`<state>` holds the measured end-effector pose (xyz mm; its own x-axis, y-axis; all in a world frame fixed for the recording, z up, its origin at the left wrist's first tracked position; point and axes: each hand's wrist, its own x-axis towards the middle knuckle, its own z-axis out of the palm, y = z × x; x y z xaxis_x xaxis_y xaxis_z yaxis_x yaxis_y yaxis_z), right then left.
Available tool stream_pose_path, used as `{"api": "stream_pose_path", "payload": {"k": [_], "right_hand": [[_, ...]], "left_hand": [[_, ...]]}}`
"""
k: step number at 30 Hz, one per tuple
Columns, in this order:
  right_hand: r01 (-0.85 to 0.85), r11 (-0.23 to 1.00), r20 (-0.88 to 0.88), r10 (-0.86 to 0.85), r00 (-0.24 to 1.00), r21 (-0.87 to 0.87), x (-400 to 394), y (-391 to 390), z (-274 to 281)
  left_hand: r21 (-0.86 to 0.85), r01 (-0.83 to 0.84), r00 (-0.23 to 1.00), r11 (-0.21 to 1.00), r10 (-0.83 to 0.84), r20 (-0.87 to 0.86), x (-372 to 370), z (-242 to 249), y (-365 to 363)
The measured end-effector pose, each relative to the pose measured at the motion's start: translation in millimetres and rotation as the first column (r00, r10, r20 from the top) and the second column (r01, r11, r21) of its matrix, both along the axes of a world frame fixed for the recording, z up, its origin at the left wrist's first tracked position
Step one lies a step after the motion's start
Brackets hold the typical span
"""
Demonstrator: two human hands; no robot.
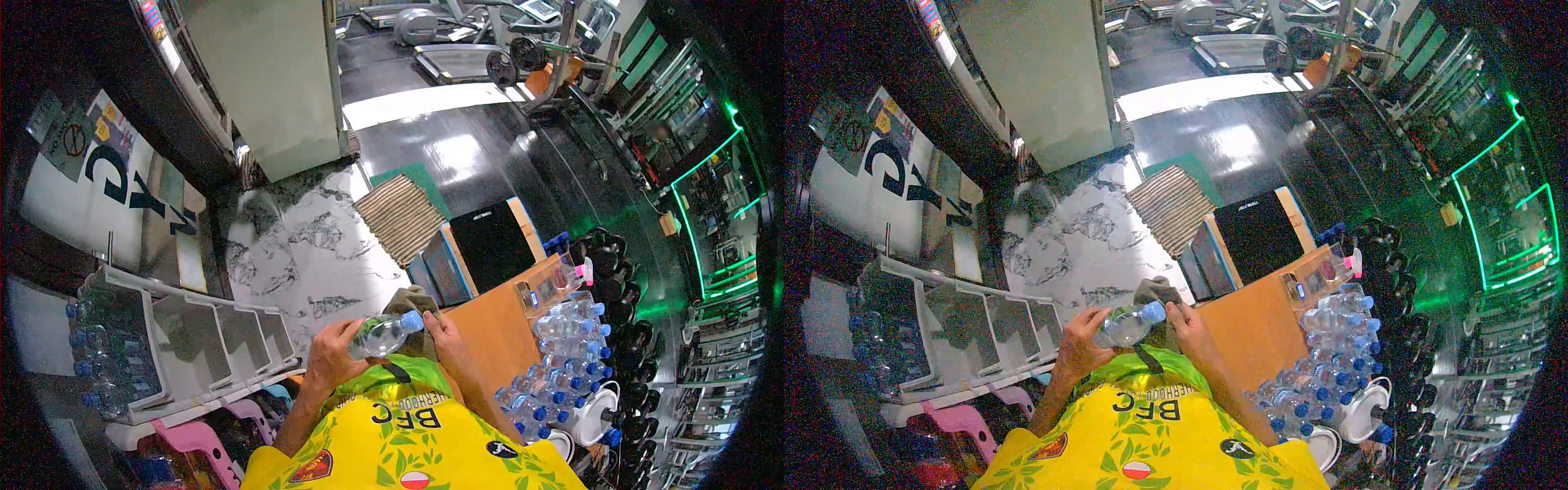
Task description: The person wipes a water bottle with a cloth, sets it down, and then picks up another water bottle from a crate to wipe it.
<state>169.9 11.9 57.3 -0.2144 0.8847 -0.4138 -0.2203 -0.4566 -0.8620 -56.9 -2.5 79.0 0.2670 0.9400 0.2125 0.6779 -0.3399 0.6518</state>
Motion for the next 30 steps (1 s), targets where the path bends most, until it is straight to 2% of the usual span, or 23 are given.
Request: {"api": "stream_pose_path", "payload": {"k": [3, 5, 6, 8, 9, 10, 12, 13, 14, 15, 16, 18, 20, 21, 22, 24, 25, 26, 27, 28, 29, 30], "right_hand": [[0.058, 0.998, -0.029, -0.058, 0.998, 0.001, 3, -3, 9], [0.167, 0.985, 0.091, -0.170, 0.981, 0.035, 8, -4, 24], [0.170, 0.985, 0.092, -0.172, 0.981, 0.035, 7, -6, 29], [0.224, 0.933, 0.058, -0.250, 0.967, 0.281, 2, -10, 36], [0.228, 0.932, 0.057, -0.254, 0.966, 0.282, -1, -8, 39], [0.103, 0.864, 0.199, -0.227, 0.953, 0.493, -5, -4, 42], [-0.233, 0.601, 0.464, -0.263, 0.846, 0.765, -10, 3, 47], [-0.162, 0.602, 0.392, -0.274, 0.878, 0.782, -9, 5, 36], [-0.164, 0.598, 0.391, -0.273, 0.879, 0.785, -6, 6, 32], [-0.137, 0.806, 0.445, -0.169, 0.880, 0.577, -2, 5, 28], [-0.105, 0.943, 0.466, -0.058, 0.883, 0.315, 3, 4, 21], [-0.125, 0.952, 0.532, -0.044, 0.846, 0.278, 15, 0, -16], [0.072, 0.931, 0.389, -0.219, 0.895, 0.357, 14, -3, -31], [0.237, 0.950, 0.222, -0.280, 0.934, 0.202, 10, -5, -27], [0.241, 0.949, 0.221, -0.284, 0.933, 0.203, 8, -6, -21], [0.349, 0.893, 0.311, -0.430, 0.848, 0.284, 4, -10, -2], [0.370, 0.831, 0.276, -0.503, 0.819, 0.415, -4, -14, 9], [0.372, 0.830, 0.279, -0.506, 0.816, 0.416, -10, -13, 12], [0.397, 0.811, 0.038, -0.456, 0.889, 0.430, -15, -8, 15], [0.426, 0.792, -0.205, -0.374, 0.905, 0.437, -19, -2, 22], [0.158, 0.674, 0.189, -0.411, 0.892, 0.721, -21, -1, 35], [-0.212, 0.538, 0.515, -0.509, 0.690, 0.816, -22, -1, 49]], "left_hand": [[0.003, -0.015, 0.998, 1.000, 0.016, -0.063, -1, -1, 0], [0.020, -0.031, 0.998, 0.999, 0.032, -0.061, -2, -4, 0], [0.020, -0.028, 0.998, 0.999, 0.029, -0.061, -2, -6, 0], [0.016, -0.056, 0.997, 0.998, 0.057, -0.042, -2, -10, 0], [0.017, -0.053, 0.998, 0.998, 0.053, -0.043, 0, -9, 0], [0.018, -0.038, 0.999, 0.999, 0.039, -0.015, 4, -8, 1], [0.022, -0.021, 1.000, 1.000, 0.021, 0.012, 7, -5, 1], [-0.018, -0.010, 0.999, 1.000, 0.010, 0.035, 7, -4, 0], [-0.057, -0.002, 0.998, 0.998, 0.006, 0.058, 8, -3, -1], [-0.055, -0.006, 0.998, 0.998, 0.010, 0.058, 7, -3, -2], [-0.062, -0.014, 0.994, 0.998, 0.020, 0.107, 7, -4, -4], [-0.068, -0.019, 0.988, 0.997, 0.030, 0.153, 6, -9, -6], [-0.326, -0.006, 0.915, 0.945, 0.137, 0.380, 3, -24, -5], [-0.325, -0.007, 0.916, 0.946, 0.137, 0.378, 4, -24, -3], [-0.382, 0.010, 0.894, 0.924, 0.162, 0.417, 8, -23, 2], [-0.434, 0.036, 0.871, 0.900, 0.185, 0.455, 17, -23, 11], [-0.412, 0.103, 0.860, 0.905, 0.128, 0.494, 22, -25, 16], [-0.388, 0.169, 0.844, 0.906, 0.071, 0.532, 28, -29, 18], [-0.417, 0.286, 0.774, 0.862, 0.049, 0.632, 33, -41, 17], [-0.417, 0.292, 0.771, 0.861, 0.046, 0.635, 41, -50, 16], [-0.442, 0.356, 0.631, 0.823, 0.138, 0.764, 50, -57, 15], [-0.453, 0.425, 0.469, 0.784, 0.237, 0.851, 55, -59, 15]]}}
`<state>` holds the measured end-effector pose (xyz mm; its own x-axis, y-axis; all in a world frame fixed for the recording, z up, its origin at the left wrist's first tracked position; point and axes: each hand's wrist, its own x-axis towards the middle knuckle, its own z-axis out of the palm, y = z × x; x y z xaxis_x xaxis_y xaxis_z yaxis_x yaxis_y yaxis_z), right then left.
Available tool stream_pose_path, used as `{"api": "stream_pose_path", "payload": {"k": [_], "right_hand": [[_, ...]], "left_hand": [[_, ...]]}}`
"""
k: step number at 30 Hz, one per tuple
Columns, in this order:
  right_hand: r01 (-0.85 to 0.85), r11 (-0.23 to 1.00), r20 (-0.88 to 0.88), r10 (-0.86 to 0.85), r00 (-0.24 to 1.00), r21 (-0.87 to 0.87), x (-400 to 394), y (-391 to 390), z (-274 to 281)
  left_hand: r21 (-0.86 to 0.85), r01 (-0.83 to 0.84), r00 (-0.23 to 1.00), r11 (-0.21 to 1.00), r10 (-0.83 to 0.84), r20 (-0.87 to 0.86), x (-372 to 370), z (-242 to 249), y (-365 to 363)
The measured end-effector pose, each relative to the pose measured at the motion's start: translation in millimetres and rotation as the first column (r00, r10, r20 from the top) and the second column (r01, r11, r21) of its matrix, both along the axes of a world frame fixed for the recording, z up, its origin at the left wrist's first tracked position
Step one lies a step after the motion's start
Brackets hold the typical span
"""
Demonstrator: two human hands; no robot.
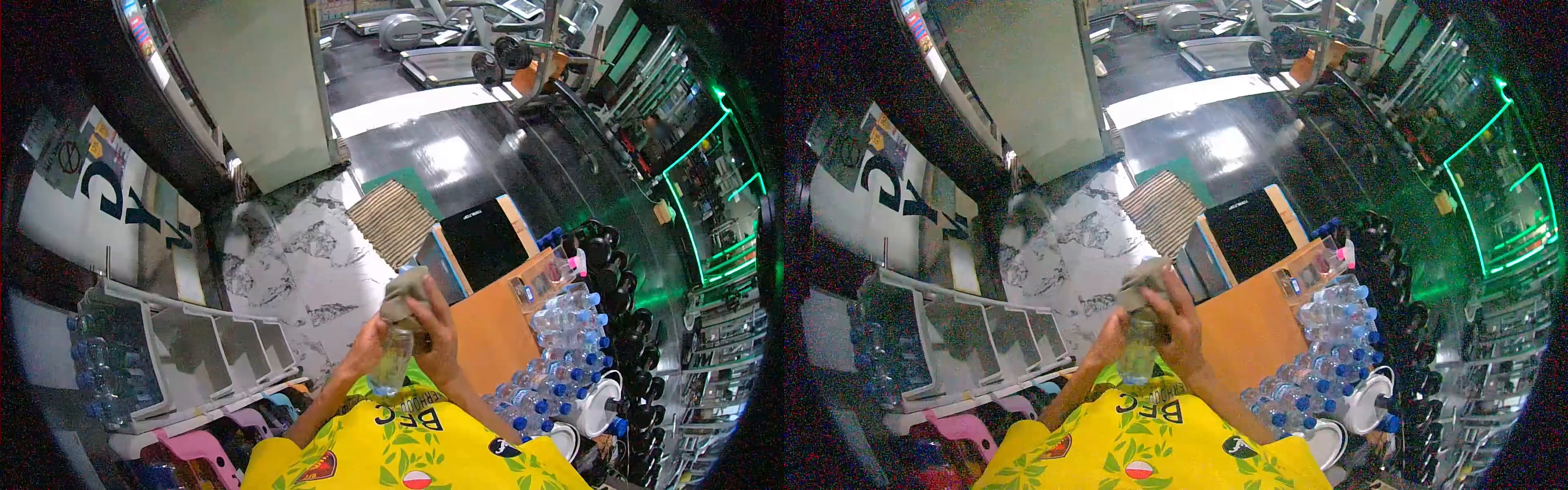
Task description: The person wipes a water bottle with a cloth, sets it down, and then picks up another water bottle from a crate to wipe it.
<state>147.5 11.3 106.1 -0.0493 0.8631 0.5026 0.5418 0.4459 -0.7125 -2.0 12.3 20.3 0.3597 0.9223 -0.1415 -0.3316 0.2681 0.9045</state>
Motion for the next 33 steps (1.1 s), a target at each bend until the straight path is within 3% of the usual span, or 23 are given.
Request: {"api": "stream_pose_path", "payload": {"k": [1, 5, 6, 7, 9, 10, 11, 12, 13, 14, 16, 17, 18, 20, 21, 22, 24, 25, 28, 30, 31, 32, 33], "right_hand": [[-0.031, 0.999, 0.056, 0.031, 0.998, -0.009, 1, -1, 0], [-0.132, 0.991, 0.102, 0.135, 0.986, -0.037, 11, -16, -14], [-0.138, 0.990, 0.102, 0.141, 0.985, -0.035, 15, -17, -14], [-0.251, 0.964, 0.104, 0.259, 0.960, -0.084, 20, -19, -13], [-0.425, 0.896, 0.105, 0.439, 0.892, -0.131, 29, -18, -9], [-0.424, 0.897, 0.106, 0.437, 0.893, -0.130, 35, -19, -14], [-0.388, 0.889, -0.110, 0.373, 0.921, -0.242, 42, -20, -24], [-0.372, 0.857, -0.311, 0.267, 0.912, -0.356, 44, -19, -26], [-0.199, 0.867, -0.331, 0.042, 0.943, -0.458, 46, -19, -26], [-0.029, 0.961, -0.345, -0.071, 0.936, -0.275, 40, -11, -27], [-0.225, 0.923, -0.622, -0.018, 0.783, -0.311, 23, 2, -19], [-0.185, 0.956, -0.316, 0.107, 0.943, -0.227, 17, 10, -8], [-0.174, 0.976, 0.041, 0.181, 0.983, -0.132, 10, 14, 4], [-0.158, 0.981, 0.103, 0.169, 0.980, -0.114, 0, 4, 10], [-0.153, 0.986, 0.175, 0.164, 0.971, -0.072, 0, 2, 7], [-0.151, 0.988, 0.246, 0.154, 0.957, -0.034, 0, -2, 5], [-0.156, 0.987, 0.273, 0.160, 0.949, -0.036, 5, -10, 0], [-0.229, 0.972, 0.261, 0.235, 0.936, -0.054, 9, -13, -6], [-0.357, 0.919, 0.213, 0.387, 0.897, -0.167, 27, -18, -9], [-0.495, 0.817, -0.180, 0.461, 0.869, -0.295, 41, -13, -11], [-0.450, 0.810, -0.318, 0.343, 0.884, -0.376, 45, -16, -12], [-0.452, 0.807, -0.319, 0.345, 0.883, -0.381, 43, -14, -15], [-0.301, 0.909, -0.333, 0.199, 0.922, -0.289, 40, -8, -18]], "left_hand": [[0.163, 0.011, 0.984, 0.987, 0.019, -0.178, 1, 0, 0], [0.025, -0.033, 0.963, 0.999, 0.038, -0.267, -3, 17, -4], [-0.173, -0.046, 0.997, 0.984, 0.036, -0.064, -3, 26, -3], [-0.363, -0.016, 0.988, 0.932, 0.071, 0.140, -3, 31, -3], [-0.367, -0.026, 0.990, 0.930, 0.074, 0.116, -6, 31, -2], [-0.373, -0.034, 0.993, 0.927, 0.074, 0.093, -9, 31, -1], [-0.308, -0.014, 1.000, 0.951, 0.008, -0.022, -17, 10, -1], [-0.309, -0.013, 1.000, 0.951, 0.007, -0.022, -18, 10, -2], [-0.332, 0.010, 1.000, 0.943, -0.012, -0.005, -19, 11, -3], [-0.355, 0.034, 0.999, 0.934, -0.031, 0.014, -19, 12, -6], [-0.329, 0.003, 1.000, 0.944, -0.002, 0.003, -9, 19, -8], [-0.300, -0.027, 1.000, 0.954, 0.026, -0.007, -4, 22, -7], [-0.298, -0.021, 1.000, 0.954, 0.019, -0.009, -1, 22, -7], [-0.303, -0.043, 0.990, 0.952, 0.081, 0.112, 3, 21, -6], [-0.316, -0.024, 0.944, 0.949, 0.125, 0.305, 0, 18, -7], [-0.315, -0.028, 0.943, 0.949, 0.130, 0.306, -2, 15, -8], [-0.164, -0.019, 0.995, 0.986, 0.004, -0.095, -6, 11, -13], [-0.501, 0.017, 0.922, 0.865, 0.180, 0.343, -4, 33, -8], [-0.516, 0.020, 0.971, 0.856, 0.105, 0.213, -15, 30, -4], [-0.468, 0.094, 0.963, 0.879, 0.039, 0.266, -28, 8, -1], [-0.421, 0.178, 0.952, 0.890, -0.047, 0.303, -33, 6, -1], [-0.371, 0.261, 0.932, 0.891, -0.133, 0.336, -35, 4, -1], [-0.373, 0.260, 0.932, 0.891, -0.130, 0.338, -32, 3, -3]]}}
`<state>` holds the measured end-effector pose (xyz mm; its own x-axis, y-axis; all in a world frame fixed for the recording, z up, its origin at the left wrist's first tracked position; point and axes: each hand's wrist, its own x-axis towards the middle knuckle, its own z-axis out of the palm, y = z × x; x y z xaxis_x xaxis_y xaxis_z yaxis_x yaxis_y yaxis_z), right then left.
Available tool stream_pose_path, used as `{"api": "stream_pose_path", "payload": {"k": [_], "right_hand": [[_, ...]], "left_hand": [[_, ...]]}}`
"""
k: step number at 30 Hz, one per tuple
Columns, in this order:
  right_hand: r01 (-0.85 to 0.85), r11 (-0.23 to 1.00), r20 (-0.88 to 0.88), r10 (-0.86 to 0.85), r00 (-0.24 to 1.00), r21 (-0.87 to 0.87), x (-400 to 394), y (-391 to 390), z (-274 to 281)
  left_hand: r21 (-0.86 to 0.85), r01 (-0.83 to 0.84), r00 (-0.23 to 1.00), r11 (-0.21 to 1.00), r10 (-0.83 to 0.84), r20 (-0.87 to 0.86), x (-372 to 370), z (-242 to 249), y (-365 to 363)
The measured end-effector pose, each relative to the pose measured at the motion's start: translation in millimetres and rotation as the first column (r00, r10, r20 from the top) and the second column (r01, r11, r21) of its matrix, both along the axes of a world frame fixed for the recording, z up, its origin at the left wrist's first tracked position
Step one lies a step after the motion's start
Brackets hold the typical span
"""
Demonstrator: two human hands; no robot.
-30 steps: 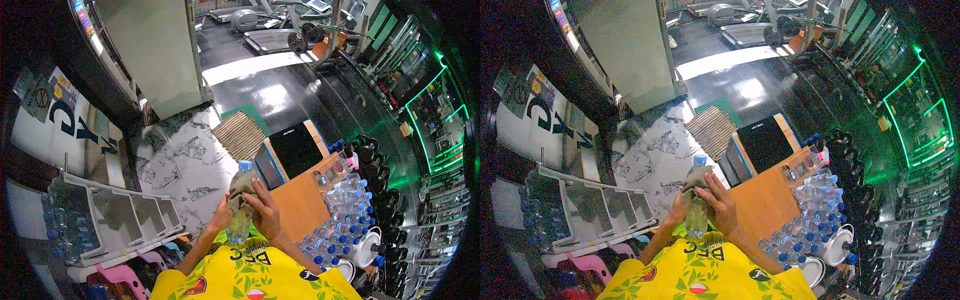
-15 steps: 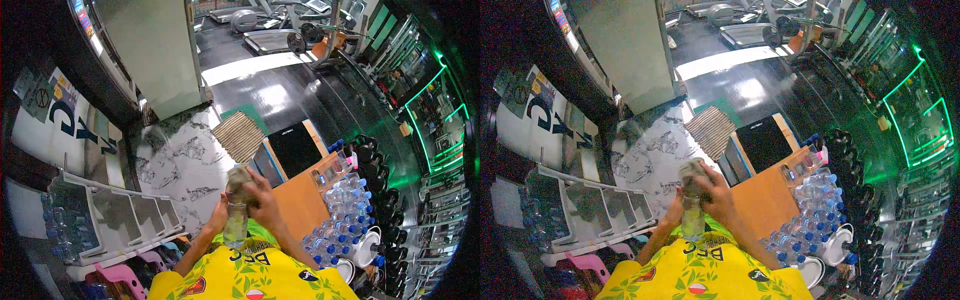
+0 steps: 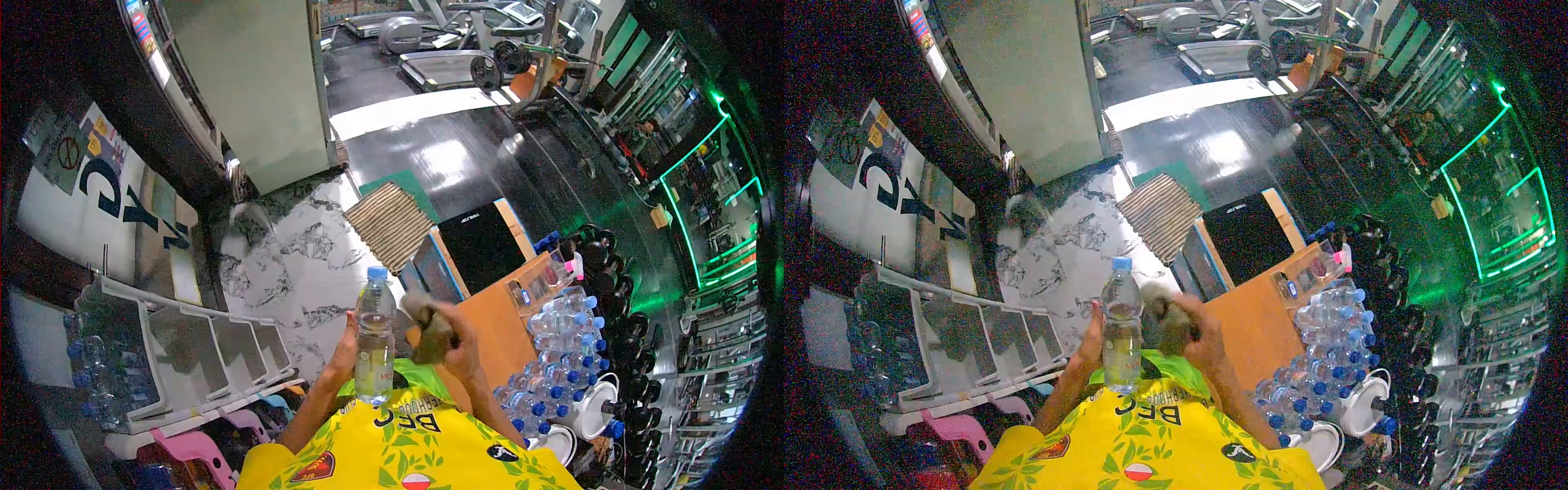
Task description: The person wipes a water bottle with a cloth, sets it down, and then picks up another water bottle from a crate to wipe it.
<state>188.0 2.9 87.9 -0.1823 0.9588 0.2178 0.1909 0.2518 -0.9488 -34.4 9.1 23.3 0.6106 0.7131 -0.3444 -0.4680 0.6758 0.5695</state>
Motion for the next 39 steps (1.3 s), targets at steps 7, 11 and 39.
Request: {"api": "stream_pose_path", "payload": {"k": [7, 11, 39], "right_hand": [[0.118, 0.959, 0.381, -0.213, 0.900, 0.259, -49, 9, 26], [-0.061, 0.926, 0.438, -0.117, 0.891, 0.371, -40, -5, 9], [0.216, 0.975, -0.172, -0.205, 0.963, 0.048, -39, 7, 18]], "left_hand": [[0.064, -0.180, 0.980, 0.982, 0.184, -0.078, 32, 16, 2], [0.078, -0.311, 0.949, 0.947, 0.314, -0.031, 19, 26, 2], [0.185, -0.209, 0.958, 0.960, 0.239, -0.157, 5, 28, 2]]}}
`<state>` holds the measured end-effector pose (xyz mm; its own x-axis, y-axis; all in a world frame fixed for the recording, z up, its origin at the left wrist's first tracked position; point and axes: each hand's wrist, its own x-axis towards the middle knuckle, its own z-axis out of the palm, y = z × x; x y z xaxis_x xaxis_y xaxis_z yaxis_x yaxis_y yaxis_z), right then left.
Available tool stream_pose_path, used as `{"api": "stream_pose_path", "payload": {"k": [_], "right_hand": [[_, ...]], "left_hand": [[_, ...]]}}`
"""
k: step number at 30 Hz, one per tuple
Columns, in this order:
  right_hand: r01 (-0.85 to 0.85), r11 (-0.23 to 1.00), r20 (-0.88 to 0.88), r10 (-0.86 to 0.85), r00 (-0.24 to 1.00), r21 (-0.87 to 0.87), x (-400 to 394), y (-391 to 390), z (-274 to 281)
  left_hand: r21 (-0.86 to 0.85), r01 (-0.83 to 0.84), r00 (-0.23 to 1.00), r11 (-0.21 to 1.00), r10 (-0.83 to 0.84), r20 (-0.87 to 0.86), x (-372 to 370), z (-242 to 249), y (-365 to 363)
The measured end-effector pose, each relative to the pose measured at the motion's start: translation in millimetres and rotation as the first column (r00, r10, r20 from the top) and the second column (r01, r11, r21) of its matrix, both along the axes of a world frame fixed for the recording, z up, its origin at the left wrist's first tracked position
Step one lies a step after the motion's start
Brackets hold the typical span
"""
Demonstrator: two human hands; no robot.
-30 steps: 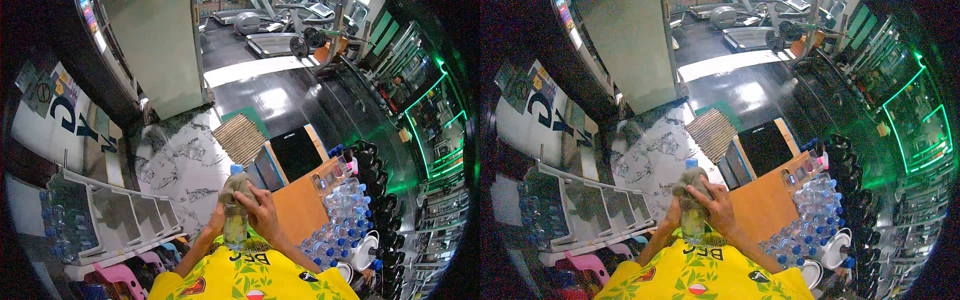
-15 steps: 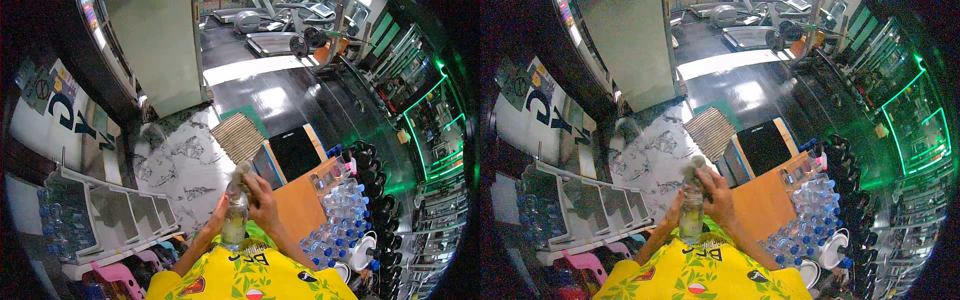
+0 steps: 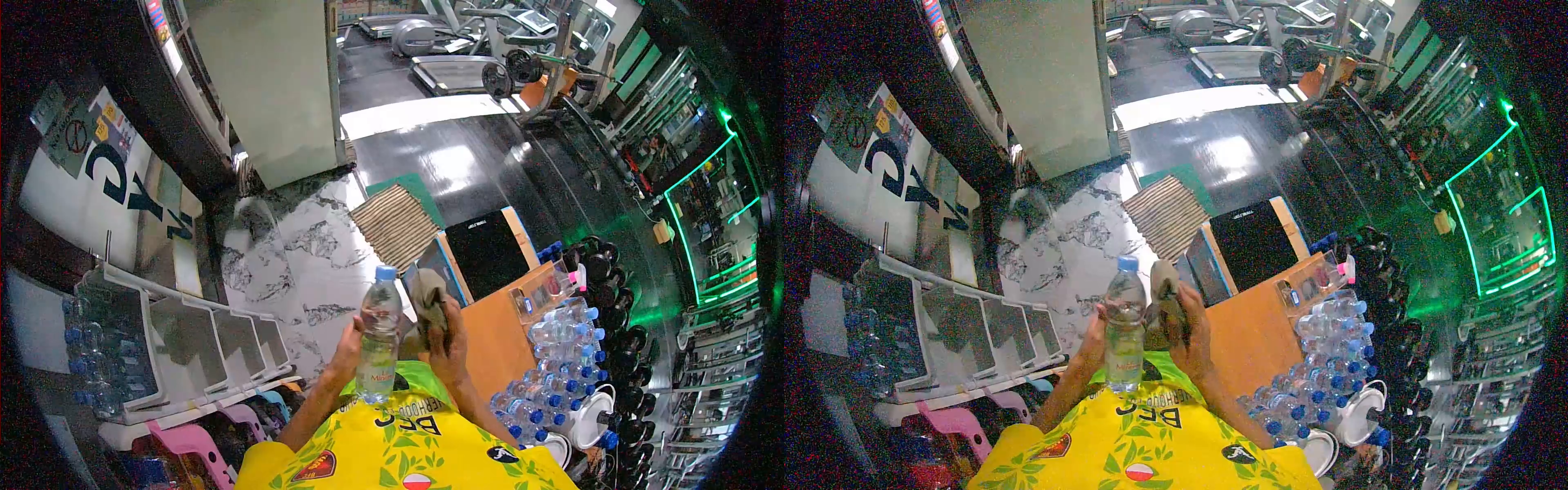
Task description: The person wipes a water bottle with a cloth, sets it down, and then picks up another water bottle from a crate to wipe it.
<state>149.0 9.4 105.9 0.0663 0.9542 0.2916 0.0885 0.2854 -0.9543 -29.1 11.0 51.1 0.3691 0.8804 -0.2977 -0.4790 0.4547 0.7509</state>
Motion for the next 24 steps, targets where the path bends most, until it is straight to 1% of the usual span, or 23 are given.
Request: {"api": "stream_pose_path", "payload": {"k": [1, 2, 3, 4, 5, 6, 8, 9, 10, 11, 12, 13, 14, 15, 16, 17, 18, 19, 20, 21, 22, 23, 24], "right_hand": [[-0.033, 0.999, 0.044, 0.032, 0.999, 0.016, -4, 7, -6], [-0.028, 0.999, 0.043, 0.027, 0.999, 0.016, -6, 7, -3], [-0.064, 0.995, 0.357, 0.032, 0.934, 0.079, -7, 7, 3], [-0.119, 0.985, 0.634, 0.012, 0.774, 0.127, -9, 6, 6], [-0.139, 0.970, 0.637, -0.020, 0.771, 0.199, -11, 5, 7], [-0.140, 0.969, 0.637, -0.021, 0.771, 0.202, -11, 3, 5], [-0.255, 0.944, 0.607, 0.080, 0.791, 0.208, -8, -5, 0], [-0.323, 0.935, 0.587, 0.180, 0.790, 0.148, -7, -9, 4], [-0.326, 0.933, 0.587, 0.181, 0.789, 0.150, -4, -9, 3], [-0.400, 0.911, 0.556, 0.280, 0.782, 0.103, 1, -9, 2], [-0.473, 0.879, 0.521, 0.377, 0.766, 0.060, 7, -9, 0], [-0.481, 0.877, 0.357, 0.442, 0.823, 0.023, 14, -8, -11], [-0.485, 0.874, 0.357, 0.446, 0.821, 0.022, 16, -8, -16], [-0.371, 0.929, 0.157, 0.368, 0.916, -0.015, 16, -8, -16], [-0.257, 0.963, -0.042, 0.254, 0.966, -0.077, 17, -7, -16], [-0.135, 0.990, 0.070, 0.133, 0.989, 0.030, 21, 2, -26], [-0.132, 0.991, 0.071, 0.130, 0.989, 0.030, 17, 9, -21], [-0.071, 0.997, 0.181, 0.065, 0.981, 0.022, 9, 15, -14], [-0.007, 1.000, 0.287, 0.001, 0.958, 0.021, 1, 18, -6], [-0.064, 0.998, 0.415, 0.050, 0.908, 0.019, -6, 16, 3], [-0.063, 0.998, 0.415, 0.048, 0.909, 0.021, -10, 13, 6], [-0.089, 0.988, 0.537, 0.006, 0.844, 0.130, -13, 9, 7], [-0.133, 0.964, 0.643, -0.049, 0.764, 0.231, -15, 5, 7]], "left_hand": [[0.034, 0.029, 0.996, 0.999, -0.027, -0.081, 3, -6, 0], [0.066, 0.063, 0.986, 0.996, -0.051, -0.161, 6, -10, -2], [0.035, 0.011, 0.998, 0.999, -0.009, -0.068, 13, -11, -5], [0.037, 0.014, 0.998, 0.999, -0.012, -0.069, 15, -16, -7], [-0.049, -0.057, 0.997, 0.997, 0.059, 0.042, 16, -24, -10], [-0.142, -0.118, 0.979, 0.983, 0.139, 0.147, 17, -24, -9], [-0.116, -0.092, 0.982, 0.989, 0.110, 0.153, 10, -22, -7], [-0.110, -0.023, 0.970, 0.994, 0.048, 0.238, 3, -21, -3], [-0.097, 0.047, 0.947, 0.994, -0.013, 0.321, -4, -20, -1], [-0.075, 0.079, 0.876, 0.994, -0.033, 0.481, -10, -20, 0], [-0.072, 0.077, 0.875, 0.994, -0.032, 0.483, -8, -23, 1], [-0.074, -0.052, 0.969, 0.996, 0.068, 0.239, -3, -28, 2], [-0.045, -0.177, 0.984, 0.983, 0.176, -0.019, 0, -31, 1], [-0.018, -0.141, 0.982, 0.990, 0.138, -0.129, -2, -5, 2], [-0.019, -0.141, 0.982, 0.990, 0.138, -0.129, -2, -10, 1], [-0.024, -0.077, 0.994, 0.997, 0.075, -0.077, -3, -20, 2], [-0.026, -0.012, 1.000, 1.000, 0.011, -0.024, -3, -26, 2], [0.054, -0.003, 1.000, 0.999, 0.005, -0.029, 2, -15, -1], [0.054, 0.000, 1.000, 0.999, 0.002, -0.030, 7, -15, -2], [0.078, -0.002, 0.998, 0.997, 0.008, -0.069, 11, -16, -4], [0.105, -0.006, 0.994, 0.994, 0.017, -0.107, 13, -16, -5], [0.106, -0.009, 0.994, 0.994, 0.020, -0.108, 12, -18, -5], [0.060, -0.036, 0.998, 0.998, 0.039, -0.040, 10, -20, -4]]}}
